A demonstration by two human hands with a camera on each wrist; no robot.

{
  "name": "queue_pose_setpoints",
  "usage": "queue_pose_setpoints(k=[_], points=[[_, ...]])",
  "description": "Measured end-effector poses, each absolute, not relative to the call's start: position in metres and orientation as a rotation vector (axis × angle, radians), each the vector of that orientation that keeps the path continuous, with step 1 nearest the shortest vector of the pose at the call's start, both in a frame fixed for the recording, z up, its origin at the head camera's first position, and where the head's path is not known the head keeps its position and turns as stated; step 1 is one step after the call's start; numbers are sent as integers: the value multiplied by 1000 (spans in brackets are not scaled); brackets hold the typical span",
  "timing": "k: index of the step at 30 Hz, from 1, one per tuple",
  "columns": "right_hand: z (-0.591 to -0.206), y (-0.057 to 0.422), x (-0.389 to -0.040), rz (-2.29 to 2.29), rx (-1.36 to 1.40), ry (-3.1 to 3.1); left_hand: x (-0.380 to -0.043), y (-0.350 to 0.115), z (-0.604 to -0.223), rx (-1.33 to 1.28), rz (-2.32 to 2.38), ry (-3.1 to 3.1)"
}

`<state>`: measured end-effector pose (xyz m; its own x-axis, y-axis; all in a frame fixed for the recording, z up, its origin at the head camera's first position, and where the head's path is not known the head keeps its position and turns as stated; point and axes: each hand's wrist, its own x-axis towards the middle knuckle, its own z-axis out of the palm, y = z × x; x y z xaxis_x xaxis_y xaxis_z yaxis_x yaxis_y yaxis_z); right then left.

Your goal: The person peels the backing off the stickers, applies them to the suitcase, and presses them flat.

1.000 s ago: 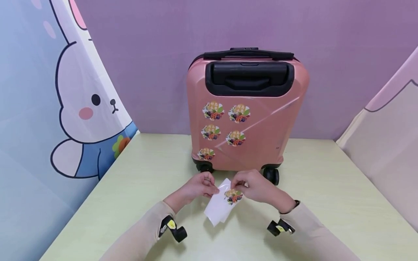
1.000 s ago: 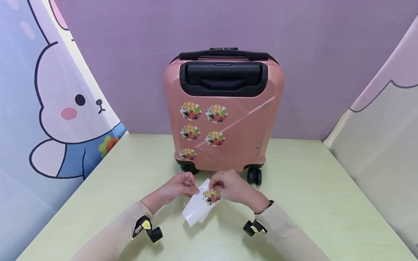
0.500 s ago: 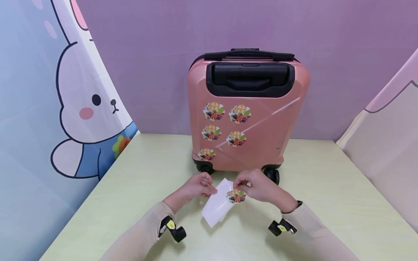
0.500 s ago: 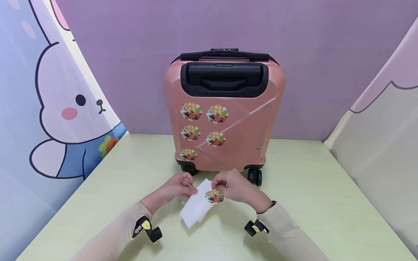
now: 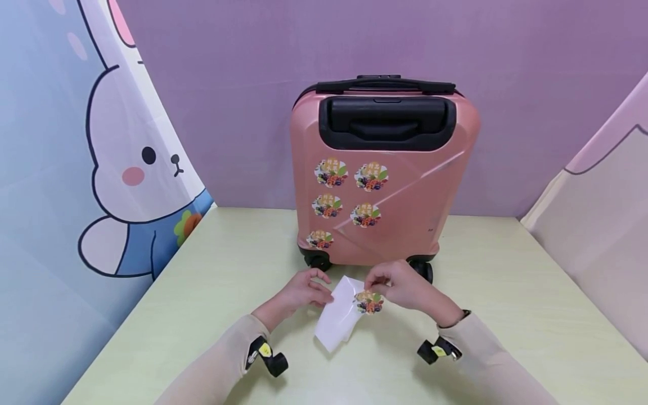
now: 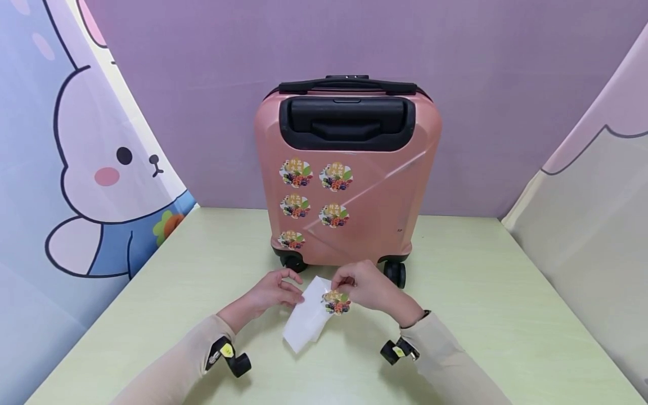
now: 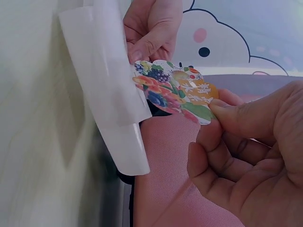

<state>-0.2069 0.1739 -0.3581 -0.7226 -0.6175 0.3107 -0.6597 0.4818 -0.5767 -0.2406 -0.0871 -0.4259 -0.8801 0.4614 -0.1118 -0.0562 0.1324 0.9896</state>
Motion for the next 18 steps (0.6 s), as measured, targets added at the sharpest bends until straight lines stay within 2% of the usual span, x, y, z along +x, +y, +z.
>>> queue_pose_setpoints(k=[18], points=[[-355,184,-205,1191,992,-2651,-238,-92,-431,405,1762,2045]])
